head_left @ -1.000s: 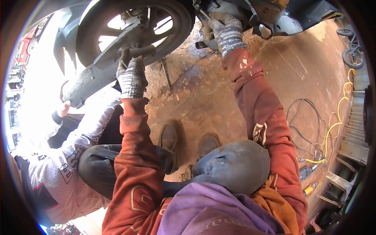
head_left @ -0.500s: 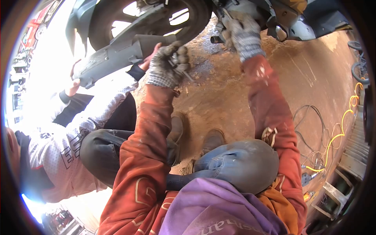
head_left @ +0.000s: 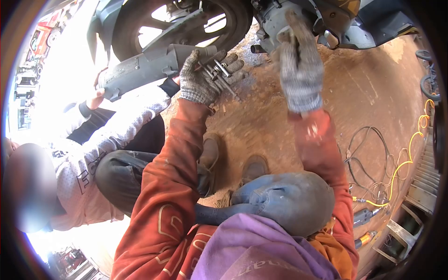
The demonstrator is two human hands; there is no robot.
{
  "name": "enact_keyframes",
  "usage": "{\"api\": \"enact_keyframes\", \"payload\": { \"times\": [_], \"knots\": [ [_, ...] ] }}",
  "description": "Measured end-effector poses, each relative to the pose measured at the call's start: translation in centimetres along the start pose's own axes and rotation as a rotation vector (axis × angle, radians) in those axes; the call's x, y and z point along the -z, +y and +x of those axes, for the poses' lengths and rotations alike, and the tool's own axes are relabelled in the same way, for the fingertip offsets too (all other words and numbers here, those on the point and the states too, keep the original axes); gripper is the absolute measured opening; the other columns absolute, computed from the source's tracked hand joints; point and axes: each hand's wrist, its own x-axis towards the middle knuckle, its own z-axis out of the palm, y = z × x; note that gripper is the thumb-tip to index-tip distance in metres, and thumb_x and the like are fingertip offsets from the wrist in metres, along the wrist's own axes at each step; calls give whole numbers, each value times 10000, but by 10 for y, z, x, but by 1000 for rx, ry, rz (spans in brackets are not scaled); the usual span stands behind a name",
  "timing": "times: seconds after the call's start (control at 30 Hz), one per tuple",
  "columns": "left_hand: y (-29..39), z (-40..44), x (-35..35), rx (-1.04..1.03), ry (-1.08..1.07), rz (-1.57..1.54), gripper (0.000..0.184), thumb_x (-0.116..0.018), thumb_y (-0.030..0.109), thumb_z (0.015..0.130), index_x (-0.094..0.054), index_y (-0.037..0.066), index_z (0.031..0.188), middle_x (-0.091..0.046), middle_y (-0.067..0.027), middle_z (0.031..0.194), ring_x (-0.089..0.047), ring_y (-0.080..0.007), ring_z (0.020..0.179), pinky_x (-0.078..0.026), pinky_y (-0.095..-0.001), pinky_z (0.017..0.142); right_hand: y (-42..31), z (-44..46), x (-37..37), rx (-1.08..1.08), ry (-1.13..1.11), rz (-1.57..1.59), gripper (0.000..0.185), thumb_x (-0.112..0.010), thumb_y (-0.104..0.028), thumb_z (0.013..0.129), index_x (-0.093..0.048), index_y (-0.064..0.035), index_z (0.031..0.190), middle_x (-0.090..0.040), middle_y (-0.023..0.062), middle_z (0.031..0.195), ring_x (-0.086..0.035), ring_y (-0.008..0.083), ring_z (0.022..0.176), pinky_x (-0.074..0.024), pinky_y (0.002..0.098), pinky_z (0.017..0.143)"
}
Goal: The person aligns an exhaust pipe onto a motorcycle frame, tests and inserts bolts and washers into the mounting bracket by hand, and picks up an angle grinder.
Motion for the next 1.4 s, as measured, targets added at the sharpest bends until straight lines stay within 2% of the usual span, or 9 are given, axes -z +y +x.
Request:
{"api": "enact_keyframes", "payload": {
  "times": [0.17, 0.23, 0.57, 0.7, 0.93, 1.2, 1.3, 1.37, 1.4],
  "knots": [
    [7, 15, 11, 44, 25, 55, 653, -590, 448, 866, -473, -59, 1261, -525, -289, 1242, -506, -476, 1182, -404, -630, 998, 50, 28, -21, -438, -284, 83, 442, -547, -96, 938, -467, -111, 1373, -608, 103, 1156, -582, 128, 844, -534, 288, 780],
    [6, 19, 15, 63, 99, 24, 598, -593, 431, 856, -529, -80, 1160, -579, -283, 1155, -536, -478, 1138, -388, -641, 1007, 97, 29, -38, 136, -309, -275, 708, -559, 61, 786, -406, -172, 1437, -614, 136, 1132, -631, 244, 860, -537, 309, 757],
    [13, 13, -2, -29, 184, 124, 614, -596, 471, 858, -534, -71, 1139, -555, -288, 1185, -540, -472, 1121, -422, -635, 967, 129, 37, -56, 86, -151, -351, 870, -620, 19, 747, -256, -200, 1506, -564, 151, 1255, -588, 263, 1042, -467, 288, 909],
    [13, 21, -11, -101, 186, 162, 708, -605, 409, 863, -393, -82, 1325, -501, -282, 1275, -521, -439, 1161, -436, -599, 984, 127, 30, -45, -390, -383, -45, 902, -646, -14, 744, -213, -183, 1517, -530, 138, 1306, -538, 235, 1135, -433, 284, 968],
    [18, 10, -23, -186, 245, 90, 882, -684, 459, 809, -281, -112, 1347, -374, -355, 1324, -414, -482, 1248, -377, -659, 1028, 127, 29, -45, -318, -392, -204, 922, -686, -33, 720, -229, -176, 1507, -531, 134, 1270, -534, 256, 1124, -435, 300, 970],
    [26, 7, -4, -220, 220, 115, 859, -662, 524, 814, -338, -125, 1274, -431, -354, 1243, -426, -517, 1218, -388, -664, 1011, 139, 25, -50, -215, -350, -450, 932, -727, -47, 694, -263, -176, 1492, -530, 123, 1202, -519, 266, 1097, -436, 320, 967],
    [28, 13, 2, -172, 159, 111, 876, -640, 520, 832, -297, -136, 1301, -415, -362, 1258, -424, -521, 1220, -397, -666, 997, 146, 25, -58, -411, -247, 305, 902, -712, -18, 706, -270, -124, 1485, -506, 103, 1206, -500, 225, 1112, -423, 289, 974],
    [27, 15, 1, -168, 160, 121, 895, -635, 521, 834, -271, -134, 1324, -398, -366, 1283, -422, -520, 1224, -397, -665, 997, 142, 26, -47, -244, -383, -283, 888, -714, -9, 720, -257, -70, 1478, -488, 98, 1227, -480, 208, 1144, -411, 284, 991],
    [26, 15, -1, -167, 170, 132, 915, -631, 522, 836, -245, -131, 1347, -382, -371, 1307, -419, -519, 1228, -398, -664, 997, 144, 27, -46, -245, -377, -286, 888, -714, -9, 720, -257, -70, 1478, -488, 98, 1227, -480, 208, 1144, -411, 284, 991]
  ]
}}
